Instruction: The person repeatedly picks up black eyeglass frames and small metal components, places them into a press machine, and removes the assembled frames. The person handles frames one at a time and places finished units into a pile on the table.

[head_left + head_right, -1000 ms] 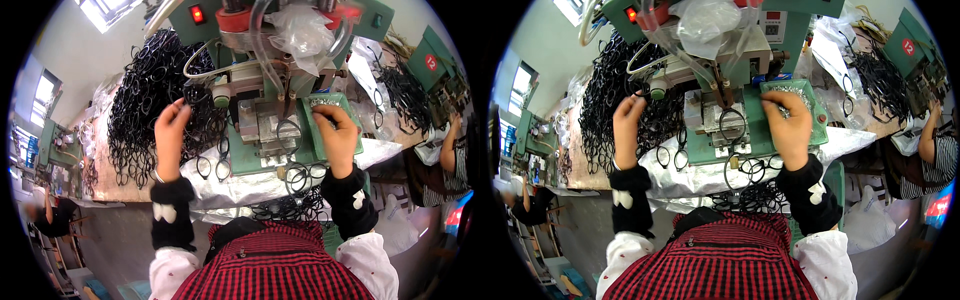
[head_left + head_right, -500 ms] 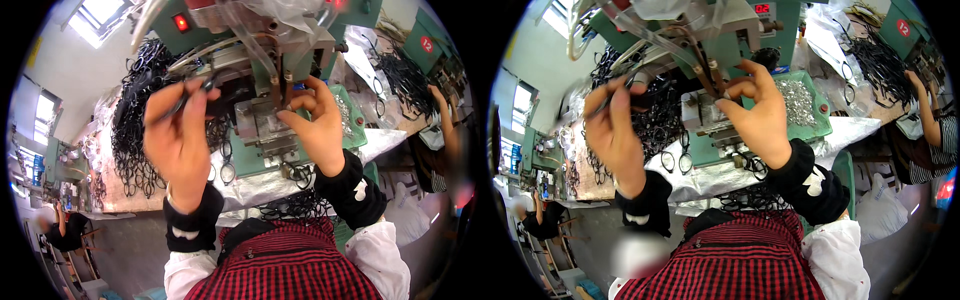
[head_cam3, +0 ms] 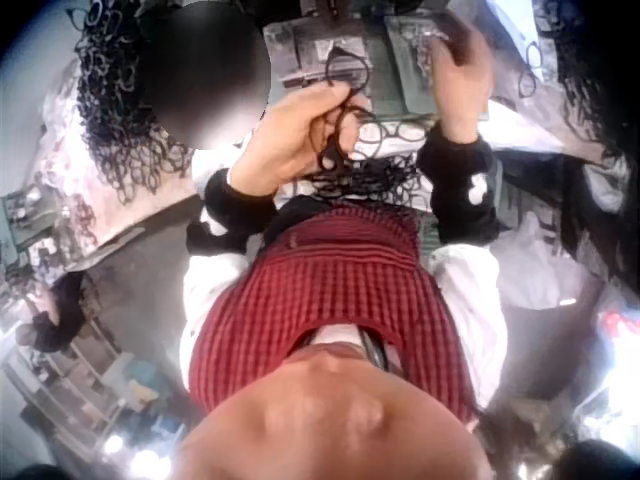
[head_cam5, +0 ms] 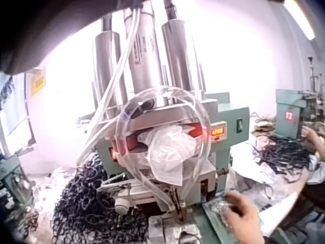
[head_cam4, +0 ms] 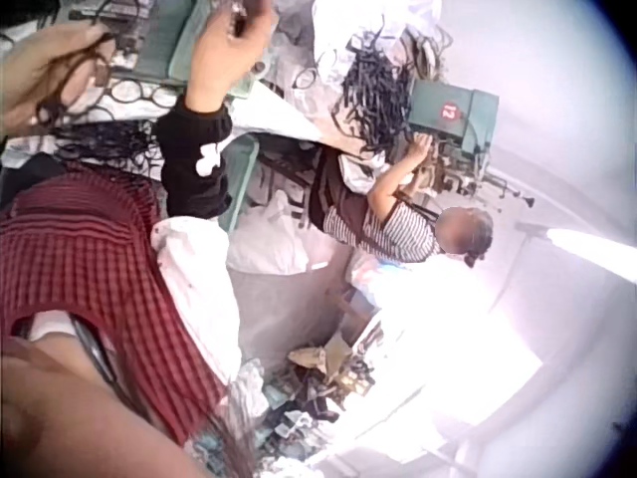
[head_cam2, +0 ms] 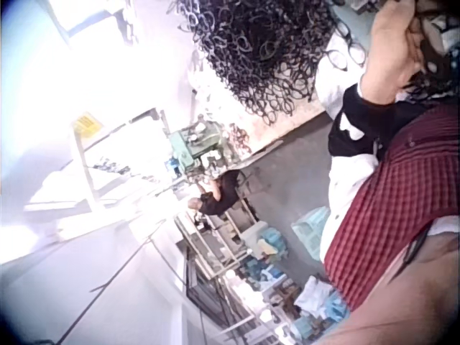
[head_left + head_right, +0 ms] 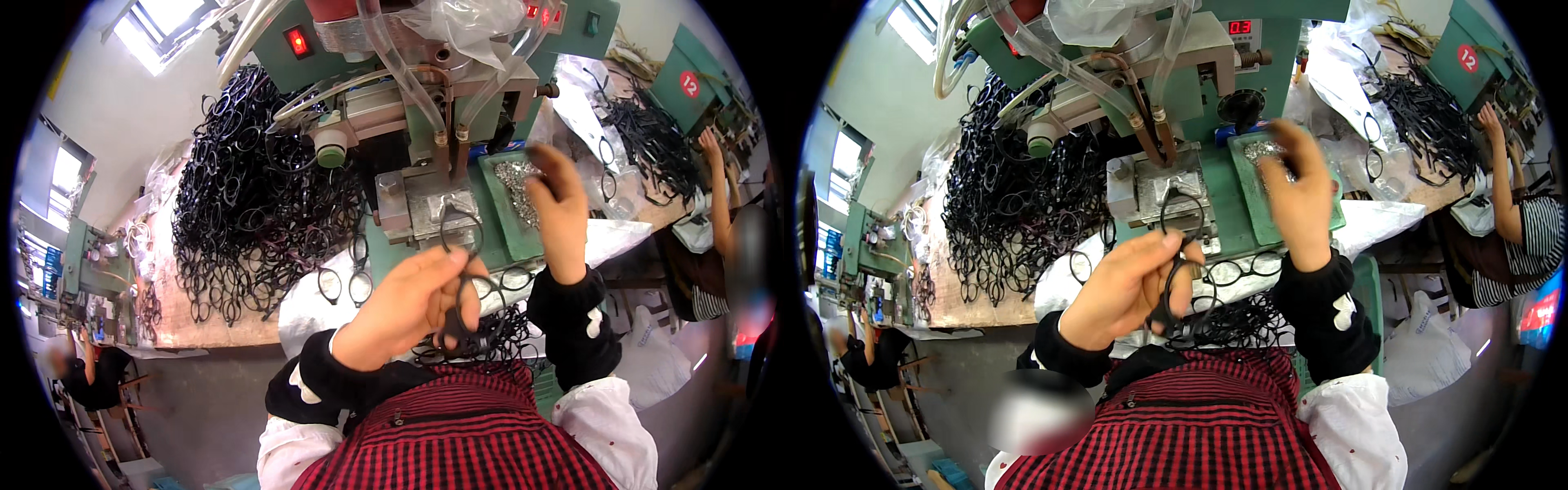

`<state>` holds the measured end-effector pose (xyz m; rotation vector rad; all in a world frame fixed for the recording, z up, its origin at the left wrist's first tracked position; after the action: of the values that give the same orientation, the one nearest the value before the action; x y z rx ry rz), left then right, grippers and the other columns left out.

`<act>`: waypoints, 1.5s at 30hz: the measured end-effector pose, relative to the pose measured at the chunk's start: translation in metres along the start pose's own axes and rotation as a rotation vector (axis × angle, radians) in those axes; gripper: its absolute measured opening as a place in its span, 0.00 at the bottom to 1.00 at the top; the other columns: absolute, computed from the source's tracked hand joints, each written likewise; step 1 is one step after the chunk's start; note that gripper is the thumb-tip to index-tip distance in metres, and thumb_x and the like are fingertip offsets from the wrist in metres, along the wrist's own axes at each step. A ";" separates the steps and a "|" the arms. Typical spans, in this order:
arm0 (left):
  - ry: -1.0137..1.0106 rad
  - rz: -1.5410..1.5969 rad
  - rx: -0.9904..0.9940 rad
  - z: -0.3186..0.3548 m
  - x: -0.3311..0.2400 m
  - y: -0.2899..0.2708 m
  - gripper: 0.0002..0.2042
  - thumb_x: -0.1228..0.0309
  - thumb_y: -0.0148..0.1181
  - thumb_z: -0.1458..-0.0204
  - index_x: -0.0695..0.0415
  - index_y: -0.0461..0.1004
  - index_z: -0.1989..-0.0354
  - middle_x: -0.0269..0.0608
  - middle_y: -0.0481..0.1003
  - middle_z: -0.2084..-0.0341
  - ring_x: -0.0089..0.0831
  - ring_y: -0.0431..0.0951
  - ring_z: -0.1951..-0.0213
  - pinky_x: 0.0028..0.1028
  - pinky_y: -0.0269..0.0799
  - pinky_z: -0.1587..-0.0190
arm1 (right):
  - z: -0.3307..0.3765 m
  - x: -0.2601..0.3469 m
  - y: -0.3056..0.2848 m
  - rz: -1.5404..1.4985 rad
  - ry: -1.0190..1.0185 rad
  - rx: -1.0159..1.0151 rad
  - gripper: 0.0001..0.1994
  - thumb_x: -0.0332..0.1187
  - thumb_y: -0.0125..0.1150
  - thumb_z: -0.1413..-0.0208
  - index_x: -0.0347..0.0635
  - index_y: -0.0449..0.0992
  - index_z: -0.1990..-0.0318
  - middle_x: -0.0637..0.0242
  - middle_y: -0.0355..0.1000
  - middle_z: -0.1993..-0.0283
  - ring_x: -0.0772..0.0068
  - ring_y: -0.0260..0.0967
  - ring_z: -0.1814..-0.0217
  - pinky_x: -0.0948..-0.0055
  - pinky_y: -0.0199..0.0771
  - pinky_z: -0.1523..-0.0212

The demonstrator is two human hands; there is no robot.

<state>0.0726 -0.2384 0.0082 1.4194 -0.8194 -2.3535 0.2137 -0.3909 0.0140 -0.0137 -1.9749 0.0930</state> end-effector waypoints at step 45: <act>0.785 -0.638 -0.861 0.107 -0.108 -0.145 0.07 0.67 0.56 0.35 0.58 0.76 0.61 0.30 0.75 0.83 0.11 0.65 0.84 0.13 0.56 0.81 | 0.057 0.012 -0.047 0.258 -0.016 0.014 0.07 0.20 0.63 0.50 0.33 0.80 0.62 0.63 0.78 0.62 0.71 0.74 0.57 0.74 0.71 0.52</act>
<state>0.0387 -0.0331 0.0382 2.0263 0.8445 -1.7520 0.1585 -0.4402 0.0061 -0.2597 -1.9802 0.2750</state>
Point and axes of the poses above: each hand's wrist, its own z-axis away from the middle knuckle, its own y-axis out of the palm, x = y × z, the point moved 9 cm from there along -z, towards the middle knuckle
